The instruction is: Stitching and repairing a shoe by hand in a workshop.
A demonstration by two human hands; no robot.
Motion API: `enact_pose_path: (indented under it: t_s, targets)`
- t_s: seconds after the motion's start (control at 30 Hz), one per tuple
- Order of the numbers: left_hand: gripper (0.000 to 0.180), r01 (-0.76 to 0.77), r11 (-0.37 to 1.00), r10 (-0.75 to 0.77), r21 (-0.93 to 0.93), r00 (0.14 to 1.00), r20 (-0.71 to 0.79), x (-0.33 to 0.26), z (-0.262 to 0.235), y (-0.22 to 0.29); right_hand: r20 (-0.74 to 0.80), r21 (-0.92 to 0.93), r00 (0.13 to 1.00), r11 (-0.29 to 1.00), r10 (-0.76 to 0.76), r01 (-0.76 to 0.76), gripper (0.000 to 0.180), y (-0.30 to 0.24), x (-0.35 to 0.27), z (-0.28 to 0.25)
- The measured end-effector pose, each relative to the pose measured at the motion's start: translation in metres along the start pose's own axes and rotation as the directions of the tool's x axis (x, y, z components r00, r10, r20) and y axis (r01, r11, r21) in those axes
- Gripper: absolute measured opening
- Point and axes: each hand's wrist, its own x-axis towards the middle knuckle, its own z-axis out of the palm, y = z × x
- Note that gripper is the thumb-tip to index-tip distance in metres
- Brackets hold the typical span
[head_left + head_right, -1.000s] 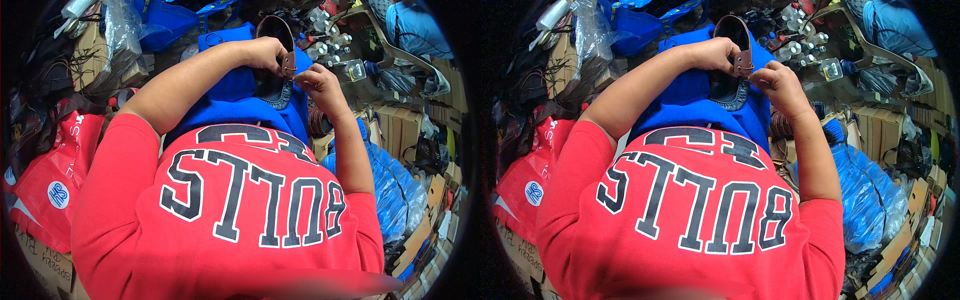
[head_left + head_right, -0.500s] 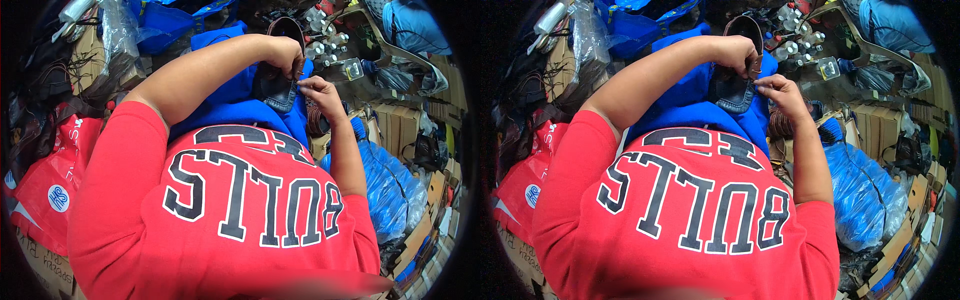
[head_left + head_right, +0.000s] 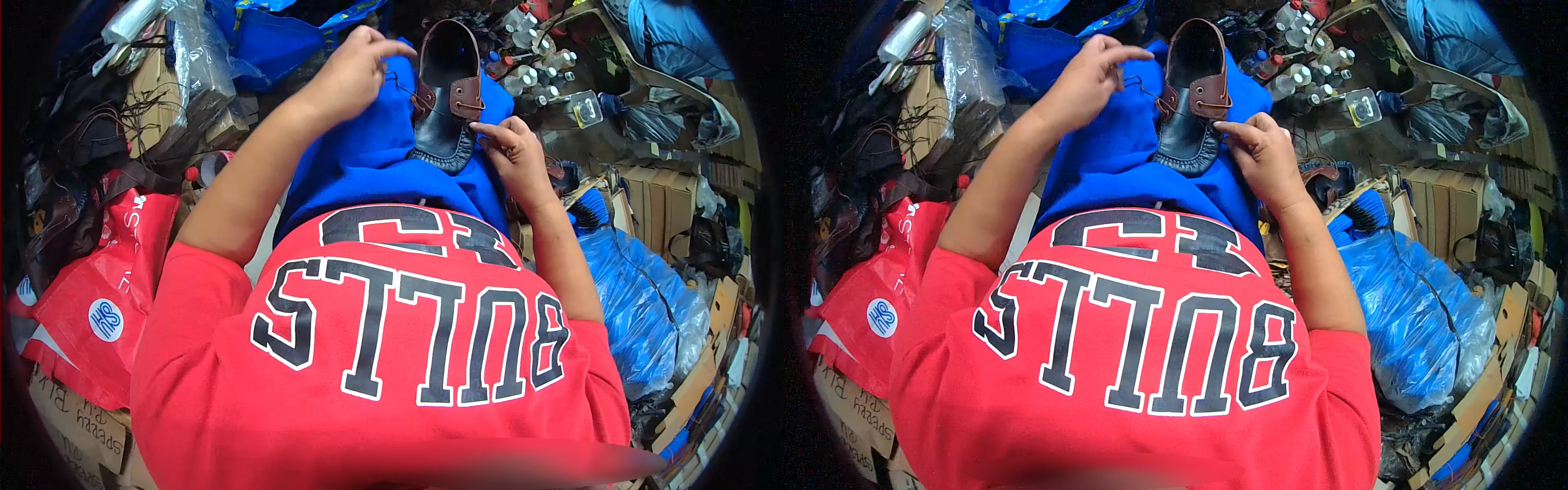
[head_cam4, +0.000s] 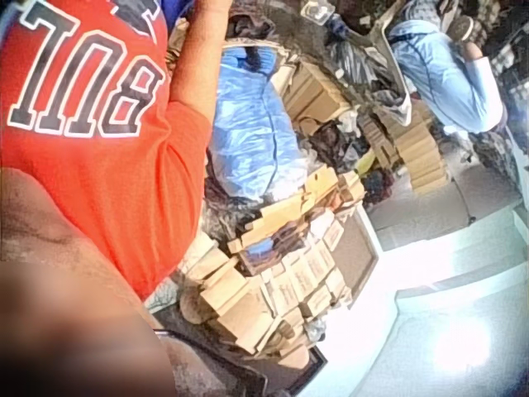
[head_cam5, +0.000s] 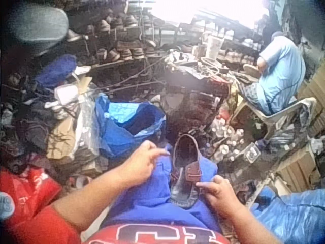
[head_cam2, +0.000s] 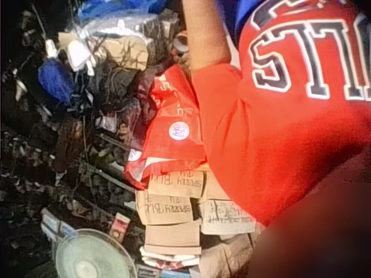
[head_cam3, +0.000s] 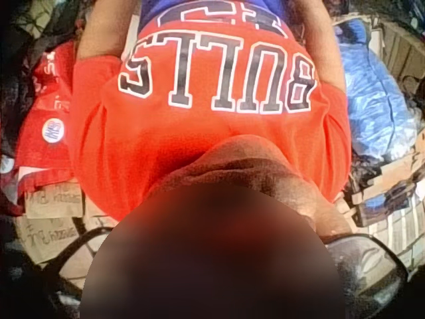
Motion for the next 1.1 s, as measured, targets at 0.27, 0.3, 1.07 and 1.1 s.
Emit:
enact_pose_path:
  t_s: [0.27,0.3,1.07,1.1]
  targets:
    - [0.012,-0.211,0.906,0.196,0.366,0.977,0.078,-0.033,0.027,0.042,-0.085,-0.366,0.980,0.920,-0.180,0.138,0.029,-0.005,-0.015,0.012]
    - [0.012,-0.200,0.902,0.174,0.382,0.979,0.102,-0.033,0.032,0.038,-0.056,-0.285,0.993,0.955,-0.101,0.081,0.029,-0.003,-0.014,0.011]
    - [0.012,-0.151,0.958,0.128,0.245,0.986,0.109,-0.020,0.047,0.024,0.312,0.289,0.943,0.933,0.119,-0.213,0.042,0.031,0.026,-0.014]
    - [0.012,-0.154,0.957,0.131,0.245,0.985,0.108,-0.020,0.047,0.024,0.309,0.303,0.945,0.930,0.113,-0.210,0.043,0.033,0.025,-0.014]
